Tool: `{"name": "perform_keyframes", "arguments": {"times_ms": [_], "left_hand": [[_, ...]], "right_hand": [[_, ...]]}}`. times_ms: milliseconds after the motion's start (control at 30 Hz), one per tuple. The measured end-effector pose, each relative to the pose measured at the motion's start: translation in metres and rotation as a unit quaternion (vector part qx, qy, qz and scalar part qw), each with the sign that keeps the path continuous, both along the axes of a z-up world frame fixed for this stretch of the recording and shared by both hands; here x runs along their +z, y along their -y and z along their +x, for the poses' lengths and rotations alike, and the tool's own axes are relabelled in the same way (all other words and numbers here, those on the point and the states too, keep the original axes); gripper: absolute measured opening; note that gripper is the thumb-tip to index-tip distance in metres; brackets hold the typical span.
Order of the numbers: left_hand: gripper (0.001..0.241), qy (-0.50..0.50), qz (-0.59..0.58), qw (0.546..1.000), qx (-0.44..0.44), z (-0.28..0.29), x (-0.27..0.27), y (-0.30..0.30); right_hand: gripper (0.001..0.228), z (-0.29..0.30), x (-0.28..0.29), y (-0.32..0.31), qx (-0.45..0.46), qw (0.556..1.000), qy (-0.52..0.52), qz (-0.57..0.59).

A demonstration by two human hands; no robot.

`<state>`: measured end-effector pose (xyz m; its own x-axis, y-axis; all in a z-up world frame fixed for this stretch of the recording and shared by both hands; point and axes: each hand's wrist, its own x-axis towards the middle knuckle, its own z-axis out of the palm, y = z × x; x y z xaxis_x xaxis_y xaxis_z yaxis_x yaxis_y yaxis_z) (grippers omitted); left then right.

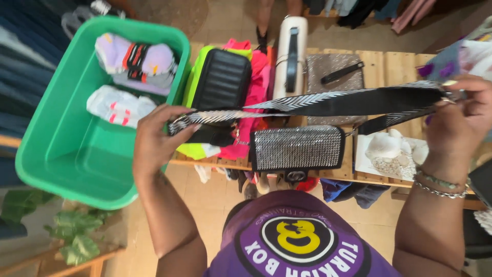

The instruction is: The person is organizing and inspecting various small bags, clutches, and purses on a wooden display table.

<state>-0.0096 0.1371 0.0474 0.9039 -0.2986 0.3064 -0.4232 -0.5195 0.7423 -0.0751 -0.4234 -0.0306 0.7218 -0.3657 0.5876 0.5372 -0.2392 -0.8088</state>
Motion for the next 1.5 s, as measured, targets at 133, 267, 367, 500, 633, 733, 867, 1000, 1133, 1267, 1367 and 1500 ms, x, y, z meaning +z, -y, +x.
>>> {"name": "perform_keyframes", "arguments": {"times_ms": [133,267,367,500,633,733,867,1000,1133,1267,1367,1500], "left_hand": [[0.019,0.069,-0.048,0.996,-0.041,0.002,-0.004,-0.002],[0.019,0.033,-0.225,0.955,-0.19,0.004,-0.002,0.007],[0.021,-0.064,-0.34,0.925,-0.157,0.007,-0.014,0.011],[0.021,-0.114,-0.318,0.932,-0.135,0.006,0.015,0.025],[0.026,-0.201,-0.321,0.89,-0.254,0.016,0.034,0.042],[0.041,-0.249,-0.3,0.865,-0.316,0.019,0.053,0.056],[0.053,-0.286,-0.217,0.859,-0.365,0.021,0.081,0.063],[0.052,-0.247,-0.007,0.901,-0.357,0.022,0.101,0.071],[0.026,-0.225,0.209,0.878,-0.368,0.019,0.124,0.079],[0.02,-0.254,-0.023,0.828,-0.5,0.026,0.125,0.075],[0.023,-0.309,-0.106,0.849,-0.416,0.018,0.133,0.08],[0.024,-0.323,-0.19,0.818,-0.436,0.011,0.145,0.096]], "right_hand": [[0.035,-0.001,-0.005,0.0,0.025,0.996,-0.055,0.068],[0.056,-0.008,0.012,-0.018,0.096,0.991,-0.076,-0.046],[0.063,-0.003,0.005,-0.01,0.119,0.981,-0.141,0.054],[0.068,-0.008,0.027,-0.021,0.136,0.972,-0.183,0.052],[0.061,-0.016,0.066,-0.057,0.099,0.951,-0.243,-0.163],[0.056,-0.01,0.066,-0.065,0.041,0.951,-0.26,-0.163],[0.049,-0.003,0.059,-0.057,-0.019,0.959,-0.252,-0.131],[0.041,-0.004,0.071,-0.061,-0.01,0.961,-0.238,-0.144],[0.035,-0.002,0.091,-0.08,0.042,0.96,-0.241,-0.135],[0.041,0.002,0.097,-0.094,0.168,0.938,-0.265,-0.146],[0.08,-0.009,0.072,-0.107,0.31,0.902,-0.271,-0.132],[0.111,-0.026,0.076,-0.172,0.283,0.835,-0.398,-0.255]]}}
